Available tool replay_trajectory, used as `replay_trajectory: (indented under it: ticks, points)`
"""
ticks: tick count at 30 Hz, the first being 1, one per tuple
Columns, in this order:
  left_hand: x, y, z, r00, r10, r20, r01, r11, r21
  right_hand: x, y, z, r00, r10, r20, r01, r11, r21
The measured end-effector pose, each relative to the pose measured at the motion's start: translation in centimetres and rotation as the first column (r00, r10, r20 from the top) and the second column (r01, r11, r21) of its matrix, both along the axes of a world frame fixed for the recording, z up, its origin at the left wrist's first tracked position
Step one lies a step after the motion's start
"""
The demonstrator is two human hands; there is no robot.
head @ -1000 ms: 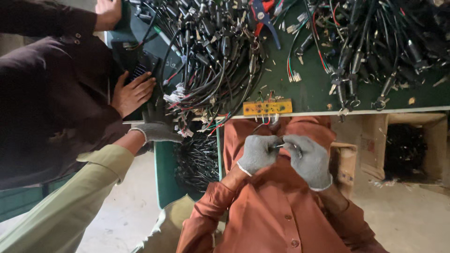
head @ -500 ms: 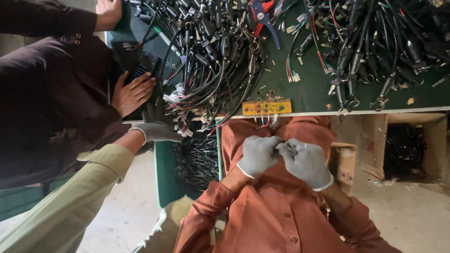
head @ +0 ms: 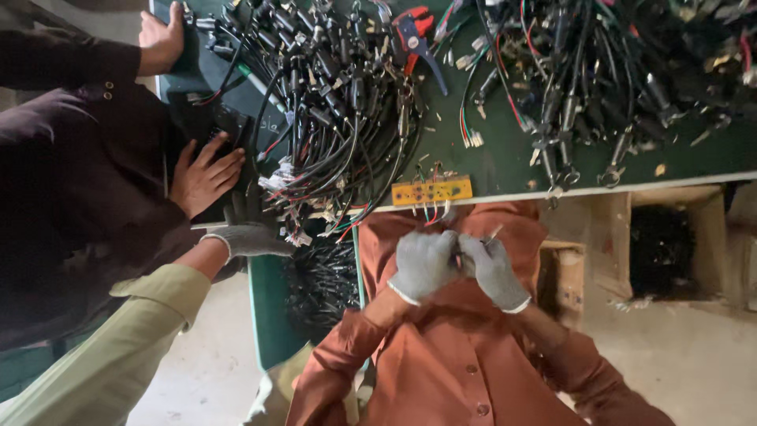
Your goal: The person assembles small electronic components by inserting wires into a yellow terminal block on a workbench. They handle multiple black cables with connectors, occasionally using a handheld device to test or verify connections. The person works methodically, moving items aside to access the terminal block and handling components one at a time.
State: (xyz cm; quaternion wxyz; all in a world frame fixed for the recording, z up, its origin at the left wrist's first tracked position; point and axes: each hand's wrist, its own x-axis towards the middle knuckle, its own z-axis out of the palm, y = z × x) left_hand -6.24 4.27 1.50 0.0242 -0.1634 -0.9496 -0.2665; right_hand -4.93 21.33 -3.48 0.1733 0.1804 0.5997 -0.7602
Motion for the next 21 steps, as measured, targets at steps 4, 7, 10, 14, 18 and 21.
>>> replay_trajectory:
  ticks: [4,7,10,14,18,21]
  points:
    - [1.2,-1.2,2.6,0.970,-0.241,0.040,0.229,0.953,0.197,-3.4,6.9,2.7,0.573,0.625,-0.530,-0.022,0.658,0.752]
    - [2.1,-3.1,4.3,0.842,-0.526,0.118,0.450,0.806,0.384,-3.4,12.9,8.7,0.869,0.494,0.024,-0.489,0.866,-0.106]
    - [-0.2,-5.5,4.3,0.968,-0.244,-0.061,0.251,0.929,0.273,-1.2,14.6,15.7,0.755,0.652,0.066,-0.648,0.728,0.226]
    - [-6.4,-7.7,2.0,0.878,0.157,-0.452,-0.240,0.961,-0.134,1.4,12.7,22.6,0.406,0.657,-0.634,-0.808,0.583,0.087]
    - [-9.3,-9.0,-0.1,0.874,0.274,-0.401,-0.359,0.921,-0.153,2.1,10.6,23.6,0.355,0.590,-0.725,-0.852,0.524,0.009]
    - [-9.3,-9.2,-0.9,0.859,0.281,-0.427,-0.373,0.916,-0.148,1.8,10.7,22.6,0.366,0.563,-0.741,-0.842,0.539,-0.007]
